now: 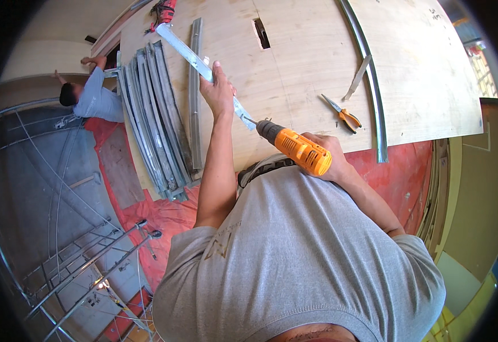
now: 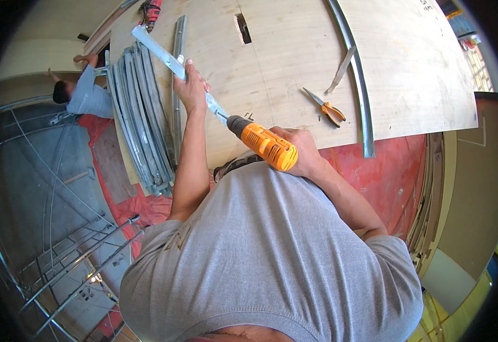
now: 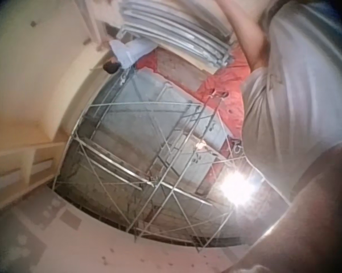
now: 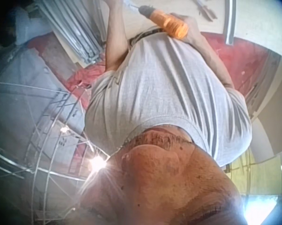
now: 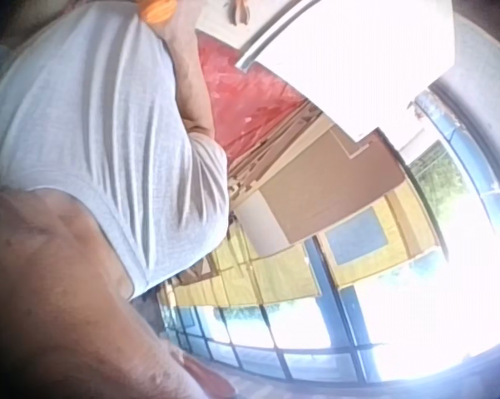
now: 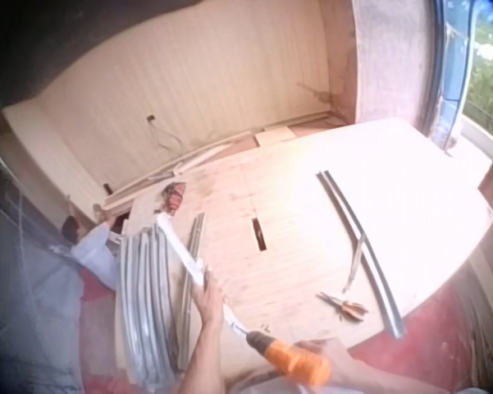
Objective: The person picks up a metal stud from a pile, places it onto a wooden work surface, and uses a drill to drive screws into it.
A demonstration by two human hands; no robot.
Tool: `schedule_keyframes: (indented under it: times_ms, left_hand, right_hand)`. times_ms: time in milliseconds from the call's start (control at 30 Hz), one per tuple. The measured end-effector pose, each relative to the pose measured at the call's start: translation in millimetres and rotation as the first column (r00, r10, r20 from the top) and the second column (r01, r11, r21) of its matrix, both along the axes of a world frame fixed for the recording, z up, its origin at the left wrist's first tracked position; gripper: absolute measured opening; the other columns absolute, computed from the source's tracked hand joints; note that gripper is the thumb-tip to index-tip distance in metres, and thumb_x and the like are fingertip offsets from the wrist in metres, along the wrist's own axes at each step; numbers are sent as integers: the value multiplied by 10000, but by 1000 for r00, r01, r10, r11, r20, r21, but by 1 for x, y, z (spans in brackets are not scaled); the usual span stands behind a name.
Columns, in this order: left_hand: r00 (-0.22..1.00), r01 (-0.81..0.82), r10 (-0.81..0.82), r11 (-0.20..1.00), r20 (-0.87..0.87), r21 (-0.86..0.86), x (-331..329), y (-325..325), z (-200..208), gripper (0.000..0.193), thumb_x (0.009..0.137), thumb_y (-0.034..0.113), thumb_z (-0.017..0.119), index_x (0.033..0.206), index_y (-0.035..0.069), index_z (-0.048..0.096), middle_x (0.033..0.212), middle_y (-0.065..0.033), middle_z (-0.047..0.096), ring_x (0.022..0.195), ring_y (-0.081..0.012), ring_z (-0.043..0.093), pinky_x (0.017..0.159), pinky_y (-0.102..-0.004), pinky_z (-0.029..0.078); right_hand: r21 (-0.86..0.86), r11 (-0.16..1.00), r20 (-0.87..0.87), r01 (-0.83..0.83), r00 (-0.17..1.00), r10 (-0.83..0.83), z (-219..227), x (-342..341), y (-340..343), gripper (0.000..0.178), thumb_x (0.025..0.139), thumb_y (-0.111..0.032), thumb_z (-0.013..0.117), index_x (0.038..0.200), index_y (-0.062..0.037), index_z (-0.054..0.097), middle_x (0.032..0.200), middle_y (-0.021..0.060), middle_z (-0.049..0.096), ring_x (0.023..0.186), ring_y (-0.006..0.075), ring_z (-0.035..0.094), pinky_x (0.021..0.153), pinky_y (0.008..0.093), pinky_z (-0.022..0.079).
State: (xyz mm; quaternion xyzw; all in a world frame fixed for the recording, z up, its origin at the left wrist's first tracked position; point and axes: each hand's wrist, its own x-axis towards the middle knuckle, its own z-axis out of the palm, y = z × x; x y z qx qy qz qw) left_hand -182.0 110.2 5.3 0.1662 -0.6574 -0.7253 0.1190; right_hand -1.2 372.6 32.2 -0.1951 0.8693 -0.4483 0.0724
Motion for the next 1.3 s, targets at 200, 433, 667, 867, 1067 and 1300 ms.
schedule_keyframes:
  times_ms: [200,433,667,867,1067,1300]
  left_hand:
    - [999,38,-40,999,-36,-34,3,3,1,242,1132,299,655,1189,89,551,659,46,432,483,-68,426,419,-284,395]
    - [997,44,-42,999,-63,24,2,3,0,234,1135,287,647,1204,85,551,663,40,442,483,-68,427,418,-281,395]
    - [999,-18,15,998,-51,-58,4,4,1,403,1139,256,630,1474,59,527,666,41,432,473,-59,397,416,-283,384]
    - [999,-14,12,998,-31,-63,9,-4,-2,498,1146,266,615,1577,58,478,711,32,476,469,-73,429,408,-285,379]
    - [999,0,-2,998,-32,-58,12,-9,-2,480,1142,257,620,1561,72,476,669,51,415,474,-54,383,430,-278,390]
    - [1000,-1,0,997,-21,-73,10,-16,-7,480,1143,262,625,1557,65,487,675,54,433,480,-53,391,435,-280,398]
  right_hand:
    - [-147,987,103,58,994,-43,1,0,0,354,834,-270,846,1121,-88,748,928,143,770,830,373,766,749,434,626]
    - [-204,971,214,127,973,-82,-8,3,0,320,816,-202,851,1098,-83,755,929,137,779,846,359,776,766,422,629]
    - [117,992,23,52,998,-55,6,12,-18,383,858,-333,813,1121,-76,706,844,159,738,789,361,757,699,462,597]
    - [83,994,28,67,997,-69,4,18,-26,359,869,-356,793,1072,-79,688,824,148,723,787,377,745,692,474,589]
    - [96,992,65,79,994,-85,3,22,-32,366,863,-362,798,1073,-84,687,826,150,722,793,376,745,699,477,591]
    - [103,993,58,65,996,-71,2,20,-34,363,856,-356,794,1075,-86,691,840,151,731,804,375,749,703,478,591]
